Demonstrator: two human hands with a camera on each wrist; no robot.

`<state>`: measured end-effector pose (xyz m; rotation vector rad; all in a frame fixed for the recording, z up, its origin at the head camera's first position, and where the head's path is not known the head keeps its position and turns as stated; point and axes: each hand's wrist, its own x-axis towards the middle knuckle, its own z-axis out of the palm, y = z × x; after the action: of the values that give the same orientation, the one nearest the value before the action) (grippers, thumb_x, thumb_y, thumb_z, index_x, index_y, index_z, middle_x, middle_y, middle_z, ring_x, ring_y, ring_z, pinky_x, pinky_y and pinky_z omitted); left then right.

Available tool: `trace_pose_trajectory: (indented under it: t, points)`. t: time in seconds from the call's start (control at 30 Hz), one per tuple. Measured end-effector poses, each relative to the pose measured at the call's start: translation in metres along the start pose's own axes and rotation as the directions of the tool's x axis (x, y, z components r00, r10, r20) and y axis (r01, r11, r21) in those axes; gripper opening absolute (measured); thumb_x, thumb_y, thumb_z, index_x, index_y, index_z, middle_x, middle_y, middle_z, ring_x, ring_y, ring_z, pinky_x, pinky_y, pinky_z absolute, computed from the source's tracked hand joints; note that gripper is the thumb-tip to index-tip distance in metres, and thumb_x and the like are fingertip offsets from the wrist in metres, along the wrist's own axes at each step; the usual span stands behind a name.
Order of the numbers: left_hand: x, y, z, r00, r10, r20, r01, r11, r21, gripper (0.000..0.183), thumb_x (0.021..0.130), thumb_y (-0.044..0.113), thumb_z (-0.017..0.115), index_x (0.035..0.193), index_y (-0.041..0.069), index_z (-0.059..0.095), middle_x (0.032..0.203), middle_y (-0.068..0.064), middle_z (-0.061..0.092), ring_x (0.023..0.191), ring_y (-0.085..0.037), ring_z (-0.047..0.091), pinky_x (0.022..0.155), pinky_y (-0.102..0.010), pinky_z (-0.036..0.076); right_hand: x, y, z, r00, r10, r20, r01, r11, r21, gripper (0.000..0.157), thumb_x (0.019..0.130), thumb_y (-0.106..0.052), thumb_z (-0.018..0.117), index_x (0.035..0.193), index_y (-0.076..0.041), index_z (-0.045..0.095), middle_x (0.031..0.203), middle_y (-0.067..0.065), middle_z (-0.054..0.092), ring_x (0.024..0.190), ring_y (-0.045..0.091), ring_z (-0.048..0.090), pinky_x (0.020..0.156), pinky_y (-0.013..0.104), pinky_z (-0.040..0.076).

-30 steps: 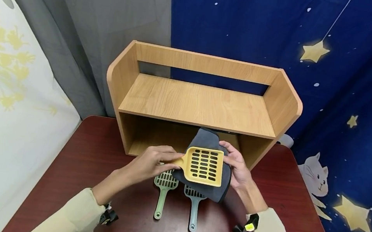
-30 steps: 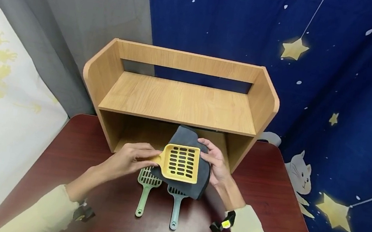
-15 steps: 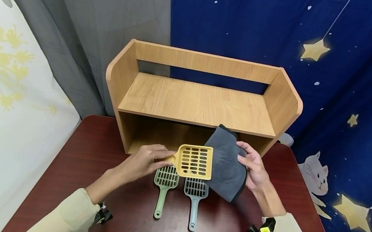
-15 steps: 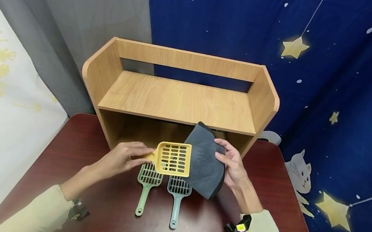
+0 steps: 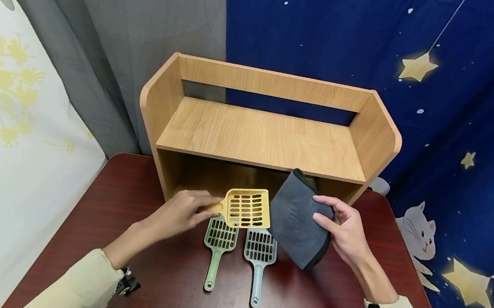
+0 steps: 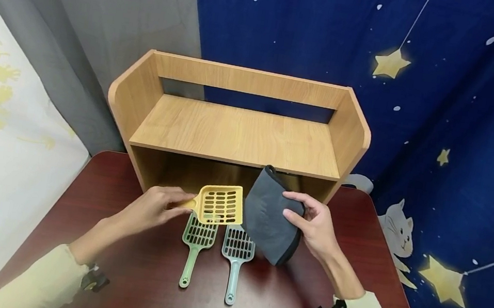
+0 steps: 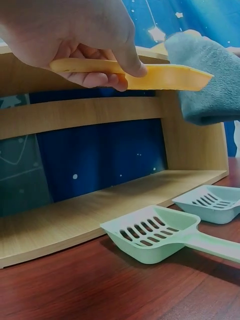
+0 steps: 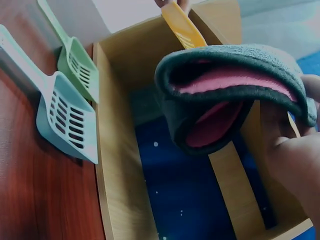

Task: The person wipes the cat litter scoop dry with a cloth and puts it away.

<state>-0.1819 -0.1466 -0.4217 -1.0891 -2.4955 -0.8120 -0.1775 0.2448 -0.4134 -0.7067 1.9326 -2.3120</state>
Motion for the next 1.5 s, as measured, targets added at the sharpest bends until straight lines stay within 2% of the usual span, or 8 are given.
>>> trace_pose_trajectory:
  t: [0.27, 0.47, 0.6, 0.7, 0.97, 1.17, 1.33, 1.5]
  points:
    - [0.003, 0.000, 0.000, 1.000, -0.011, 0.000, 0.011, 0.999, 0.037, 0.032, 0.088, 0.021, 0.074, 0.116, 0.005, 0.072, 0.085, 0.005, 0.068, 0.068, -0.008, 0.055, 0.060, -0.021, 0.045, -0.008, 0.003, 0.021, 0.986, -0.117, -0.118, 0.083, 0.962, -0.259, 0.039, 0.083, 0.009, 0.071, 0.121, 0.006, 0.064, 0.116, 0.014, 0.067, 0.104, 0.019, 0.065, 0.084, 0.028, 0.054]
    - [0.009, 0.005, 0.004, 0.999, -0.046, -0.028, 0.047, 0.997, 0.061, 0.031, 0.086, 0.022, 0.075, 0.111, 0.004, 0.073, 0.081, 0.005, 0.067, 0.065, -0.005, 0.050, 0.058, -0.021, 0.043, -0.016, 0.009, 0.058, 0.941, -0.324, -0.099, 0.253, 0.867, -0.429, 0.041, 0.076, 0.016, 0.073, 0.114, 0.004, 0.069, 0.107, 0.019, 0.067, 0.098, 0.018, 0.063, 0.081, 0.022, 0.053]
    - [0.014, 0.011, 0.008, 0.997, -0.071, -0.026, 0.072, 0.996, 0.056, 0.028, 0.087, 0.021, 0.074, 0.109, 0.004, 0.074, 0.080, 0.004, 0.067, 0.065, -0.006, 0.051, 0.058, -0.023, 0.044, -0.018, 0.007, 0.087, 0.910, -0.407, -0.076, 0.328, 0.821, -0.466, 0.041, 0.072, 0.020, 0.074, 0.111, 0.007, 0.068, 0.101, 0.021, 0.067, 0.090, 0.017, 0.065, 0.072, 0.020, 0.054]
    - [0.017, 0.015, 0.012, 0.997, -0.072, -0.023, 0.073, 0.996, 0.047, 0.025, 0.088, 0.019, 0.074, 0.108, 0.004, 0.074, 0.082, 0.003, 0.069, 0.067, -0.008, 0.054, 0.060, -0.024, 0.046, -0.019, 0.008, 0.104, 0.903, -0.421, -0.088, 0.338, 0.820, -0.462, 0.040, 0.071, 0.020, 0.074, 0.109, 0.008, 0.068, 0.099, 0.021, 0.066, 0.085, 0.018, 0.066, 0.065, 0.022, 0.055]
    - [0.026, 0.023, 0.024, 0.993, -0.115, -0.032, 0.116, 0.992, 0.038, 0.022, 0.089, 0.016, 0.073, 0.106, 0.003, 0.074, 0.086, -0.001, 0.071, 0.070, -0.010, 0.060, 0.063, -0.027, 0.050, -0.017, 0.020, 0.133, 0.906, -0.378, -0.191, 0.278, 0.871, -0.406, 0.039, 0.072, 0.015, 0.077, 0.110, 0.008, 0.068, 0.104, 0.020, 0.063, 0.090, 0.021, 0.065, 0.070, 0.027, 0.056]
    - [0.030, 0.026, 0.028, 0.987, -0.158, -0.025, 0.160, 0.985, 0.064, 0.017, 0.089, 0.016, 0.072, 0.102, 0.005, 0.075, 0.086, -0.001, 0.071, 0.072, -0.010, 0.062, 0.064, -0.028, 0.051, -0.018, 0.027, 0.139, 0.905, -0.367, -0.215, 0.255, 0.873, -0.416, 0.039, 0.072, 0.014, 0.078, 0.109, 0.007, 0.068, 0.103, 0.018, 0.063, 0.091, 0.020, 0.063, 0.072, 0.026, 0.056]
    - [0.031, 0.027, 0.027, 0.989, -0.146, -0.030, 0.148, 0.987, 0.068, 0.018, 0.090, 0.017, 0.072, 0.103, 0.005, 0.074, 0.087, -0.001, 0.071, 0.077, -0.012, 0.066, 0.067, -0.031, 0.053, -0.016, 0.028, 0.131, 0.858, -0.479, -0.184, 0.351, 0.810, -0.470, 0.039, 0.069, 0.019, 0.077, 0.106, 0.009, 0.068, 0.099, 0.021, 0.063, 0.087, 0.023, 0.063, 0.070, 0.025, 0.056]
    - [0.027, 0.028, 0.020, 0.991, -0.127, -0.050, 0.130, 0.989, 0.065, 0.016, 0.090, 0.017, 0.071, 0.100, 0.005, 0.074, 0.081, 0.001, 0.068, 0.067, -0.009, 0.057, 0.061, -0.027, 0.049, -0.010, 0.019, 0.113, 0.824, -0.515, -0.237, 0.324, 0.771, -0.549, 0.040, 0.068, 0.018, 0.078, 0.106, 0.008, 0.069, 0.097, 0.020, 0.065, 0.078, 0.021, 0.062, 0.059, 0.019, 0.051]
